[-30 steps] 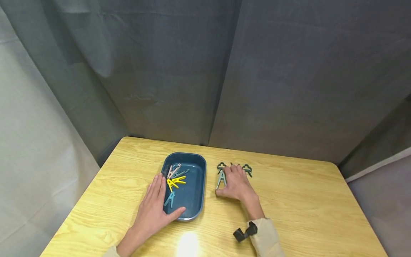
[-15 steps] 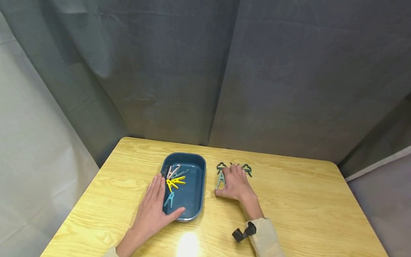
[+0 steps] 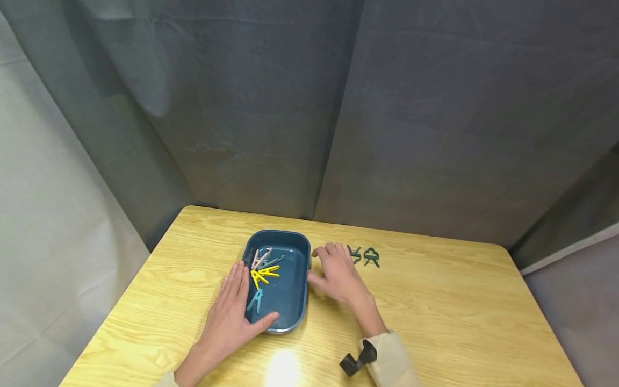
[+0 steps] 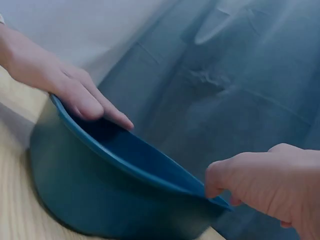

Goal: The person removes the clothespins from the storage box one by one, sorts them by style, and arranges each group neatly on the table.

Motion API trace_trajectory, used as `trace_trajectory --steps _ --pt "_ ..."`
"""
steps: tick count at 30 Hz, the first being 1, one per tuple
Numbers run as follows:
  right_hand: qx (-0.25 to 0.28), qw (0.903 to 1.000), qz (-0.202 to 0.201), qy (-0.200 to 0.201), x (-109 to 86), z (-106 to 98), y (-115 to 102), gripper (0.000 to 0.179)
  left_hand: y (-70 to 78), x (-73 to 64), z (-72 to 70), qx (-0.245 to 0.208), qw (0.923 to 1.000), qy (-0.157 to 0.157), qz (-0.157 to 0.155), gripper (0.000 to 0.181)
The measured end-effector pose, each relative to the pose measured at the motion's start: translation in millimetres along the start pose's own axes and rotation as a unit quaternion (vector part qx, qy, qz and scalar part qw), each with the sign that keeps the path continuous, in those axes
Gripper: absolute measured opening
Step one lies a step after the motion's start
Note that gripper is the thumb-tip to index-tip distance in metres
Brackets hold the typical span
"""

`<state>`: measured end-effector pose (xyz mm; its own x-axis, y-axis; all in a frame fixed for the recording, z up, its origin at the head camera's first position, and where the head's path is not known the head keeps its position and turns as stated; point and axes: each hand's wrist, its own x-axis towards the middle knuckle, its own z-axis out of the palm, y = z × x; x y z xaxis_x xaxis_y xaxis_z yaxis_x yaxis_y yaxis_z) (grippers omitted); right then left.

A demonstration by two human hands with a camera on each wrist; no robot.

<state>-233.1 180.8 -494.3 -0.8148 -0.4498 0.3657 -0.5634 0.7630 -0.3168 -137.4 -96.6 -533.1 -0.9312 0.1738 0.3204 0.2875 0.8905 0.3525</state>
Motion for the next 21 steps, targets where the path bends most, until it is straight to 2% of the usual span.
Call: trace_trajectory --steps 6,12,17,21 --pt "0.01 0.9989 -0.032 -0.034 12.1 12 -30 0.038 -0.5 -0.2 -0.9 -0.004 1.0 -0.004 -0.002 0.129" --pt "0.002 0.9947 -0.052 -0.089 29.4 31 -53 0.052 -1.2 0.8 -0.6 0.0 0.9998 -0.013 -0.012 0.129" --pt "-0.048 0.9908 -0.036 -0.121 42.4 51 -62 0.059 1.0 0.7 1.8 0.003 0.9995 -0.029 -0.016 0.129" --pt "-0.109 0.9834 -0.019 -0.144 49.3 63 -65 0.066 2.6 -0.9 2.1 0.008 0.9994 -0.032 -0.014 0.128"
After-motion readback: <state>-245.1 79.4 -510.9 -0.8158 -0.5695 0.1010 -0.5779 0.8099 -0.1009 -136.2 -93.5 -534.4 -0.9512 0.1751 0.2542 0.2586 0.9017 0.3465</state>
